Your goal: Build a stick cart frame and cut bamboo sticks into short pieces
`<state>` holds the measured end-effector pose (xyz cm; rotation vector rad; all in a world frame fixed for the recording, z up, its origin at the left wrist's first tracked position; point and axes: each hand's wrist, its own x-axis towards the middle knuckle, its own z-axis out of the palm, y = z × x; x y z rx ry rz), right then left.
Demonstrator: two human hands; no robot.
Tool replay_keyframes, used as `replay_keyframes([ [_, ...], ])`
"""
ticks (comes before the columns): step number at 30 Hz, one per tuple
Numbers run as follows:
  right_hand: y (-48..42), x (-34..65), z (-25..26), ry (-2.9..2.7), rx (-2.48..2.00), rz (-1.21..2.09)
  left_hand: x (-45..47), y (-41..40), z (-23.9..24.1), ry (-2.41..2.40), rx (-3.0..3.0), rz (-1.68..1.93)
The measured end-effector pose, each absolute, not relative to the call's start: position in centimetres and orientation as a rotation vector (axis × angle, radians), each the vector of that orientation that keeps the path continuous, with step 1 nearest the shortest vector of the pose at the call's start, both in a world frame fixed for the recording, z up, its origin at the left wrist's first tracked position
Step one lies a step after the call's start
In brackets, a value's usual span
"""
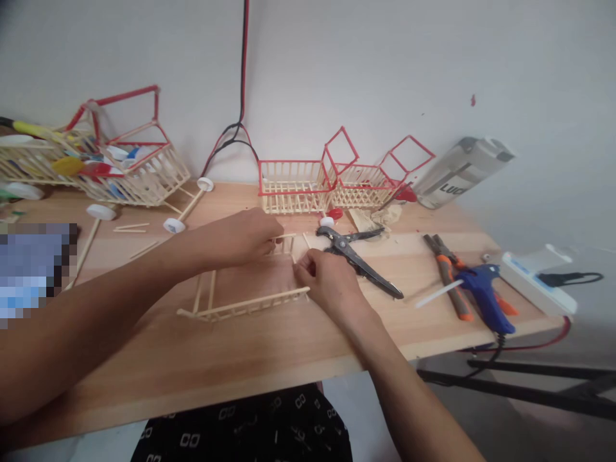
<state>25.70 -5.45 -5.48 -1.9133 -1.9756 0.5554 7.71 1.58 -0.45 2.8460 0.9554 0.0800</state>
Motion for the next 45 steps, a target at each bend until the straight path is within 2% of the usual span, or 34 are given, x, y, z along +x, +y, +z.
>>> replay_keyframes([
  [17, -4.91, 25.83, -5.31, -2.003, -1.882, 0.624, 7.8, 1.79, -0.6, 0.982, 2.827, 0.065],
  [45, -4.64, 25.78, -5.82, -1.987, -1.899, 0.541, 7.89, 1.8, -0.35, 0.981, 2.847, 0.001],
])
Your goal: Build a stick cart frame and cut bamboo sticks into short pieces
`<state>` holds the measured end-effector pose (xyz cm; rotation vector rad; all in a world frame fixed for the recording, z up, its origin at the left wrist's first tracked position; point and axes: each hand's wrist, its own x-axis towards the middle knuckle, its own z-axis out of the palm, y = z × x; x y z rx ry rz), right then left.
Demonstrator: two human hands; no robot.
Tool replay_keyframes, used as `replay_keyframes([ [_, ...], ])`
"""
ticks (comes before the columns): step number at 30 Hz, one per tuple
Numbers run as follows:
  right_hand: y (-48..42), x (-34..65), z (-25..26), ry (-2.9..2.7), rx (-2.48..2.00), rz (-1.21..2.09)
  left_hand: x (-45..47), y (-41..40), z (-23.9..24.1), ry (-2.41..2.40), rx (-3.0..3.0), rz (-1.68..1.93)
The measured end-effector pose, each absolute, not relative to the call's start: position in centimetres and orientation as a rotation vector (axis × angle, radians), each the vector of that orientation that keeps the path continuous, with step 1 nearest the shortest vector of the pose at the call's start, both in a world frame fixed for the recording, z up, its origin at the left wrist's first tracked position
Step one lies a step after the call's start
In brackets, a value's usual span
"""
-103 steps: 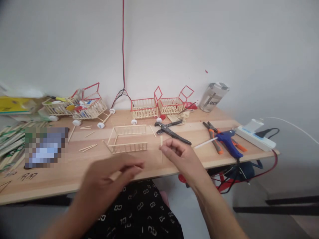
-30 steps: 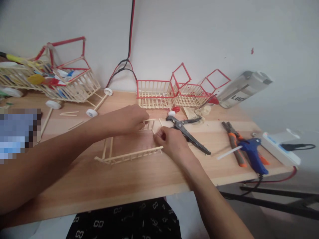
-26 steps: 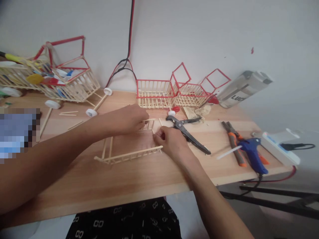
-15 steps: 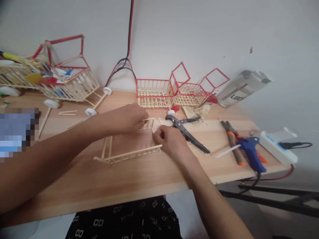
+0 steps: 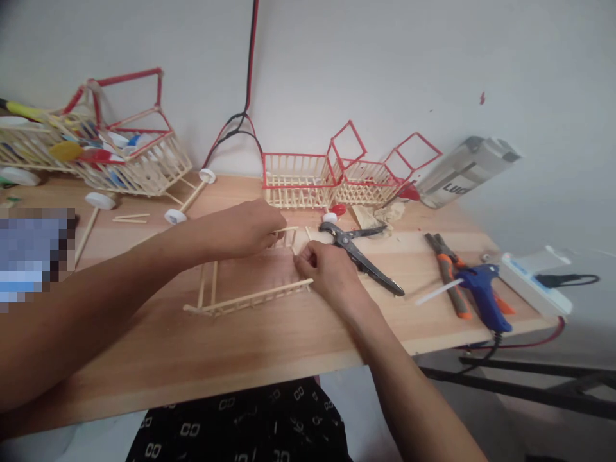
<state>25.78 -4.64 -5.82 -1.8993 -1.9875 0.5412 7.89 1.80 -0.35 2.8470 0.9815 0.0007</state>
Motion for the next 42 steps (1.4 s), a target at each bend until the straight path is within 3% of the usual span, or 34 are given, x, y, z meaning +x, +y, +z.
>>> replay_keyframes([
  [42, -3.91, 25.75, -5.86, -1.987, -1.908, 0.521, 7.8, 1.87, -0.38, 1.005, 2.826, -0.005],
])
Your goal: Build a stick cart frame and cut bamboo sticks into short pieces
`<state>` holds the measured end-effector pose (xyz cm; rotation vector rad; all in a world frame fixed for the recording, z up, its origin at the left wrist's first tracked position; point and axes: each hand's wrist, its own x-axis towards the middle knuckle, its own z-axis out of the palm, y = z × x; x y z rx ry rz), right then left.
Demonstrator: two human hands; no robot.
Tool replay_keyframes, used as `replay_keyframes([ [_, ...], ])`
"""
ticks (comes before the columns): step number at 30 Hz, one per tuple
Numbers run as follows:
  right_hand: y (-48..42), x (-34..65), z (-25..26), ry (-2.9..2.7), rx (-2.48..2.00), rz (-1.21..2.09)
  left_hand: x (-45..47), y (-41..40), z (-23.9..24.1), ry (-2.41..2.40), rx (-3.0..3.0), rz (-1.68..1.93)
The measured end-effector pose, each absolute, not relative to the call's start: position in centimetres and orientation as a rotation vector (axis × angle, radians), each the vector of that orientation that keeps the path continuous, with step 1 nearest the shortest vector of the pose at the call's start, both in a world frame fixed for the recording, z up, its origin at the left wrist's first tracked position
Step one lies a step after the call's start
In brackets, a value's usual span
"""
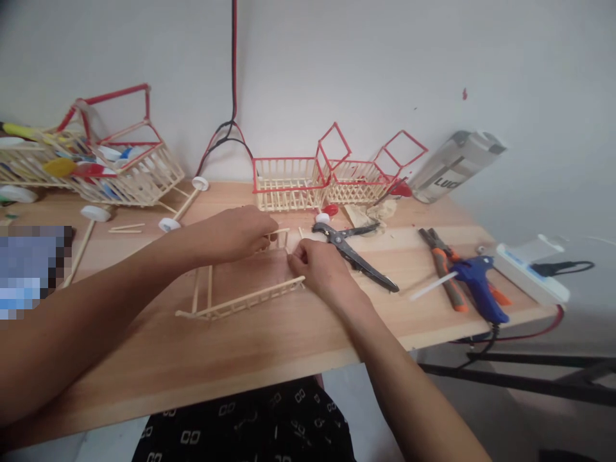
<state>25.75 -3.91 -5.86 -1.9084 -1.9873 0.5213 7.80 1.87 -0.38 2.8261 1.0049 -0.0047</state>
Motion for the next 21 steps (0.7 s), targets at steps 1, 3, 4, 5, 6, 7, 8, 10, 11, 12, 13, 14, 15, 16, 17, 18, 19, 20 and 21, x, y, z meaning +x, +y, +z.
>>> replay_keyframes([
  [1, -3.85, 25.77, -5.81, -1.991, -1.905, 0.533, 7.81, 1.89, -0.42, 1.007, 2.826, -0.012],
  [3, -3.74, 25.82, -5.73, -2.0, -1.9, 0.553, 7.82, 1.91, -0.49, 1.008, 2.833, -0.023],
  [4, -3.69, 25.85, -5.71, -2.006, -1.897, 0.56, 7.82, 1.9, -0.51, 1.006, 2.839, -0.026],
  [5, -3.64, 25.88, -5.72, -2.011, -1.895, 0.562, 7.82, 1.89, -0.52, 1.0, 2.844, -0.026],
  [6, -3.6, 25.91, -5.73, -2.016, -1.894, 0.561, 7.82, 1.89, -0.52, 0.995, 2.846, -0.025],
  [7, -3.55, 25.93, -5.75, -2.022, -1.892, 0.557, 7.82, 1.88, -0.51, 0.991, 2.845, -0.025],
  [8, -3.51, 25.96, -5.78, -2.029, -1.89, 0.552, 7.81, 1.87, -0.5, 0.99, 2.844, -0.028],
  [10, -3.43, 25.99, -5.82, -2.045, -1.891, 0.535, 7.78, 1.85, -0.49, 0.994, 2.841, -0.031],
  [11, -3.41, 25.99, -5.83, -2.052, -1.893, 0.525, 7.76, 1.83, -0.49, 1.003, 2.84, -0.035],
  [12, -3.39, 25.98, -5.85, -2.06, -1.892, 0.518, 7.74, 1.82, -0.51, 1.012, 2.84, -0.037],
  [13, -3.39, 25.97, -5.86, -2.064, -1.889, 0.516, 7.71, 1.79, -0.53, 1.019, 2.844, -0.034],
  [14, -3.4, 25.95, -5.88, -2.064, -1.884, 0.516, 7.69, 1.76, -0.57, 1.019, 2.85, -0.027],
  [15, -3.43, 25.93, -5.91, -2.061, -1.878, 0.517, 7.68, 1.71, -0.61, 1.015, 2.855, -0.016],
  [16, -3.48, 25.91, -5.95, -2.057, -1.874, 0.519, 7.67, 1.67, -0.66, 1.008, 2.858, -0.002],
  [17, -3.55, 25.91, -6.0, -2.05, -1.872, 0.518, 7.67, 1.62, -0.72, 0.999, 2.86, 0.013],
  [18, -3.63, 25.92, -6.07, -2.044, -1.87, 0.516, 7.68, 1.58, -0.78, 0.993, 2.858, 0.021],
  [19, -3.71, 25.93, -6.13, -2.038, -1.865, 0.512, 7.7, 1.56, -0.84, 0.99, 2.858, 0.02],
  [20, -3.81, 25.95, -6.19, -2.035, -1.855, 0.51, 7.72, 1.56, -0.91, 0.991, 2.862, 0.019],
  [21, -3.89, 25.97, -6.25, -2.033, -1.841, 0.51, 7.75, 1.59, -0.98, 0.996, 2.866, 0.017],
])
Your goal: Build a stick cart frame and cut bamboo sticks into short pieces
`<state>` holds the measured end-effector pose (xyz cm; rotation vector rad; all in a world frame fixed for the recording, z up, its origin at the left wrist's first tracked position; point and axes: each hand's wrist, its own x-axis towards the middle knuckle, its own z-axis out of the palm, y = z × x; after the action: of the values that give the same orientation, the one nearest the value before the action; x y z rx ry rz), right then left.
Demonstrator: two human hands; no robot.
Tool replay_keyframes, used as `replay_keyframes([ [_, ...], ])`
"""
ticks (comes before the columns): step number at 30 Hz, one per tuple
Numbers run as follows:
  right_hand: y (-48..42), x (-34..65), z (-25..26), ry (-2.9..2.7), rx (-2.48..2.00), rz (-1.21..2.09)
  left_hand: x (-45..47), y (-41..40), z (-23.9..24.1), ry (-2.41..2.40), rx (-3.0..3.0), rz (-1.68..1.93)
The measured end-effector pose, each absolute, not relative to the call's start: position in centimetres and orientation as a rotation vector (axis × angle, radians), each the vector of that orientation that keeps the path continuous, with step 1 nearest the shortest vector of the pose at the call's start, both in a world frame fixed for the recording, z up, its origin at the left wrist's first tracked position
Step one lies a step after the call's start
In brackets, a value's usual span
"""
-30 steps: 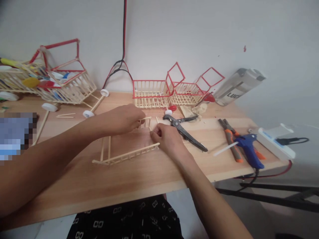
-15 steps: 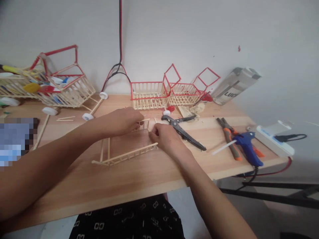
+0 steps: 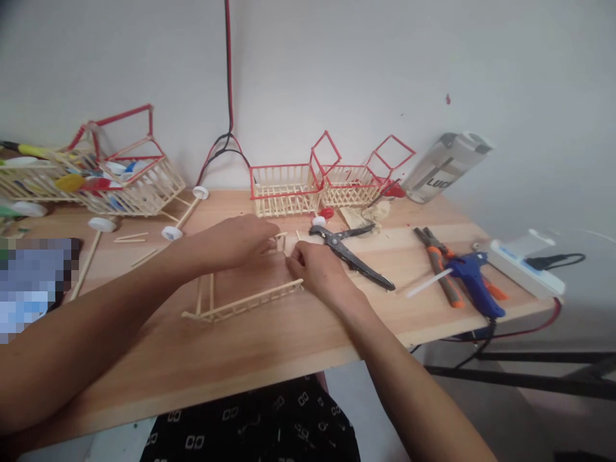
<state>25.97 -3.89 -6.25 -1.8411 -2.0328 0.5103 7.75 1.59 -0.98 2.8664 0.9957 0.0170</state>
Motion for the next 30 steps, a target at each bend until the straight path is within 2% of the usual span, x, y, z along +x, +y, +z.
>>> replay_keyframes([
  [30, -4.55, 26.0, -6.21, -1.944, -1.754, 0.498, 7.71, 1.94, -1.47, 0.9, 2.745, 0.227],
])
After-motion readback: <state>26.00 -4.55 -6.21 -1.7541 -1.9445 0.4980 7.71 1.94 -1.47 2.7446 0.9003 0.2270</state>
